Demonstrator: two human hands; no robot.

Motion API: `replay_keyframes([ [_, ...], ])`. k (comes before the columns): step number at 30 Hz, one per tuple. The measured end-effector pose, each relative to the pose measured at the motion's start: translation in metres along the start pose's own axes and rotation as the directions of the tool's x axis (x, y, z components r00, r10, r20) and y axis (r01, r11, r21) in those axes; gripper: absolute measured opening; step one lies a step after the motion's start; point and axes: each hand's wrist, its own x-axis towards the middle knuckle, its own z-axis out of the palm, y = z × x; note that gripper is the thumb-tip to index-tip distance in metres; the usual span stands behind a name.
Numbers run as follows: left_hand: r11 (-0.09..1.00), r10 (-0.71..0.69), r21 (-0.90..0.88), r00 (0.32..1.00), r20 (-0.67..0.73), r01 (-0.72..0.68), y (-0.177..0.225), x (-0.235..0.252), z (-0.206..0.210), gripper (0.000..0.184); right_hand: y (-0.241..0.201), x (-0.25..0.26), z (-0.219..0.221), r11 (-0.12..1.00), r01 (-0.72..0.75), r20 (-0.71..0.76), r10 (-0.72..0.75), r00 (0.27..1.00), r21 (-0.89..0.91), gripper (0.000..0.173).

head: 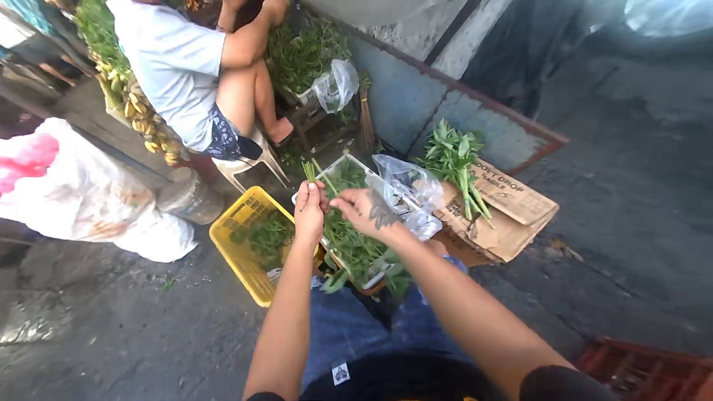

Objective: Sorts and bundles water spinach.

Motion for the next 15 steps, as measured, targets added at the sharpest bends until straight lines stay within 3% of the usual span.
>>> replay_keyframes([
  [2, 1.000, -0.026, 0.012, 0.999, -0.023, 0.027, -0.001, 0.001, 0.010, 0.033, 0.005, 0.001, 0.013, 0.996, -0.049, 0.059, 0.053, 0.997, -0.075, 0.039],
  [7, 0.994, -0.071, 0.083, 0.997, 0.024, 0.069, -0.011, -0.004, 0.011, 0.037, 0.012, 0.004, 0.023, 0.985, -0.105, 0.092, 0.118, 0.989, -0.138, 0.037],
  [11, 0.997, -0.031, 0.076, 0.997, 0.072, 0.026, -0.022, -0.002, 0.008, 0.031, 0.018, 0.003, 0.005, 0.987, -0.084, 0.181, 0.109, 0.977, -0.138, 0.033],
  [13, 0.994, 0.008, 0.106, 0.991, 0.137, -0.023, -0.028, 0.004, 0.001, 0.030, 0.006, -0.001, -0.022, 0.984, -0.016, 0.048, 0.025, 0.999, -0.178, 0.031],
  [15, 0.988, 0.029, 0.138, 0.960, 0.277, -0.070, -0.032, 0.008, -0.003, 0.028, -0.010, 0.001, -0.051, 0.974, 0.117, -0.181, -0.153, 0.972, -0.195, 0.034],
])
